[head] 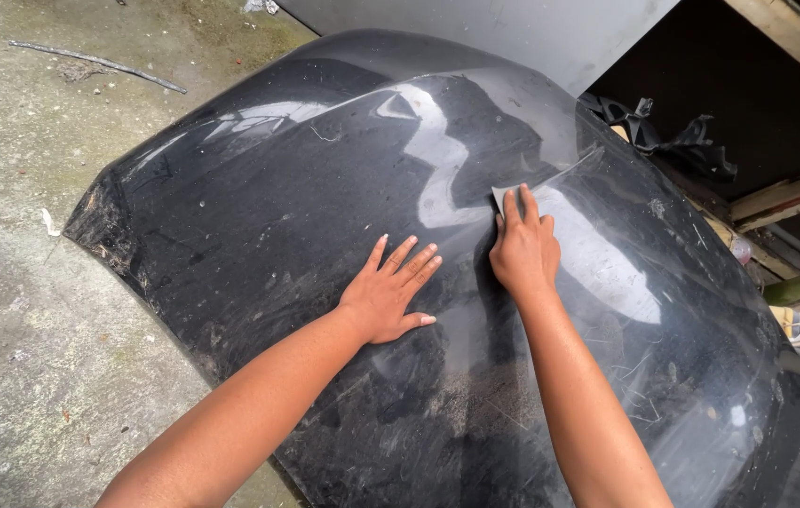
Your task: A person is using a piece of sandpaper to manually sand the surface of a black car hood.
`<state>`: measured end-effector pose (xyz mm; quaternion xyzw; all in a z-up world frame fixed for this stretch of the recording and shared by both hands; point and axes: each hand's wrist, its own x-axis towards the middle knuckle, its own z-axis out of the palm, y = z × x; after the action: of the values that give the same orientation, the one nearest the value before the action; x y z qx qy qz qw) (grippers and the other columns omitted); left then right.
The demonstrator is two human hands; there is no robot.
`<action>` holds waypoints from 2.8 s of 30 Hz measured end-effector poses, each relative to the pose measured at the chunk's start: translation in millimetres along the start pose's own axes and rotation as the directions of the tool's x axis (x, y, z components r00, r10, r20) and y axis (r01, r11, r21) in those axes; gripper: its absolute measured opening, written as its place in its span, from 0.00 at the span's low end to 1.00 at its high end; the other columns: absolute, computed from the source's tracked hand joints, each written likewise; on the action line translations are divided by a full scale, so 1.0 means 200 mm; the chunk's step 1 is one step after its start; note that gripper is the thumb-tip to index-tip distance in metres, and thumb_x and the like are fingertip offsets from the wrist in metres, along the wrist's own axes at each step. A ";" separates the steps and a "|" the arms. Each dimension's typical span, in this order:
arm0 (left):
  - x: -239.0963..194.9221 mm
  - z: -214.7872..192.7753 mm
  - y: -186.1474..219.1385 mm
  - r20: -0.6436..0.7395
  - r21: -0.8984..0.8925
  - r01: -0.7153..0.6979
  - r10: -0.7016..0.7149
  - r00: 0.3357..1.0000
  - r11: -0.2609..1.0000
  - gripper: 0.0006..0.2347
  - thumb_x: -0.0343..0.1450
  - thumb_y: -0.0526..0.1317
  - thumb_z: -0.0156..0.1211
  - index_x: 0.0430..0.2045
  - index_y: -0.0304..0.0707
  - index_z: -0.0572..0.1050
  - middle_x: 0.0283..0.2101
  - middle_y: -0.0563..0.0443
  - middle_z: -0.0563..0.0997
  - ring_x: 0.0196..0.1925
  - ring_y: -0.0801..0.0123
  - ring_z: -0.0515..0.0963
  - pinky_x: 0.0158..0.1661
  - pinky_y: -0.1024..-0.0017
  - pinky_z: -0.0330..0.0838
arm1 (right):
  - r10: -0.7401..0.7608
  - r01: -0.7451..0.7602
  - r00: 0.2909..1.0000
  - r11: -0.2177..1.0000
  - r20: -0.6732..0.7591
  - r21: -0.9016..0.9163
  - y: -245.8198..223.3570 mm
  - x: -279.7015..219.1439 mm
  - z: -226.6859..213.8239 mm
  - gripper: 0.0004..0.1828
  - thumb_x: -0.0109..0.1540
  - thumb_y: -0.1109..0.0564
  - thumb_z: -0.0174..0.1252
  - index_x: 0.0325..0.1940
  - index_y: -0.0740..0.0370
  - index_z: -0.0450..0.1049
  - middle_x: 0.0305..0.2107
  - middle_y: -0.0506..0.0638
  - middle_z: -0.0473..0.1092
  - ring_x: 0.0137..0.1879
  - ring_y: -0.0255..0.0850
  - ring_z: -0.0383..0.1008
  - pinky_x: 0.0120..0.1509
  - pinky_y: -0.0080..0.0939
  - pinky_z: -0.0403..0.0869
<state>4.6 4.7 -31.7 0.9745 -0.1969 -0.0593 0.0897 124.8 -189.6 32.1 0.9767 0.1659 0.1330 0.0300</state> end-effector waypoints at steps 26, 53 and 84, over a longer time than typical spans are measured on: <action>-0.01 -0.02 -0.02 -0.002 0.002 -0.007 0.007 1.000 1.000 0.35 0.75 0.64 0.26 0.75 0.48 0.37 0.80 0.54 0.36 0.80 0.57 0.34 0.73 0.41 0.21 | 0.002 0.000 0.999 0.999 0.040 -0.052 -0.04 -0.02 0.04 0.27 0.74 0.43 0.43 0.74 0.54 0.66 0.69 0.50 0.64 0.53 0.60 0.74 0.48 0.61 0.80; -0.06 -0.09 -0.03 0.127 -0.052 0.029 -0.022 0.992 0.998 0.36 0.75 0.65 0.26 0.75 0.49 0.33 0.80 0.55 0.32 0.80 0.55 0.30 0.74 0.45 0.23 | -0.069 0.057 0.985 0.995 -0.156 -0.076 0.05 0.02 0.10 0.26 0.71 0.48 0.46 0.71 0.58 0.69 0.66 0.52 0.67 0.47 0.61 0.71 0.44 0.57 0.74; -0.06 -0.06 -0.01 0.110 -0.034 0.035 -0.031 0.993 0.999 0.37 0.74 0.67 0.22 0.75 0.48 0.34 0.80 0.53 0.32 0.80 0.53 0.31 0.74 0.44 0.22 | -0.107 0.112 0.965 0.994 -0.238 0.006 0.08 -0.06 0.13 0.23 0.72 0.49 0.47 0.68 0.56 0.73 0.62 0.53 0.72 0.43 0.59 0.71 0.43 0.54 0.74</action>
<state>-3.8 12.0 -19.2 0.9711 -0.1844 -0.1175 0.0953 125.0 -209.7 6.3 0.9434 0.2234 0.2451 0.0079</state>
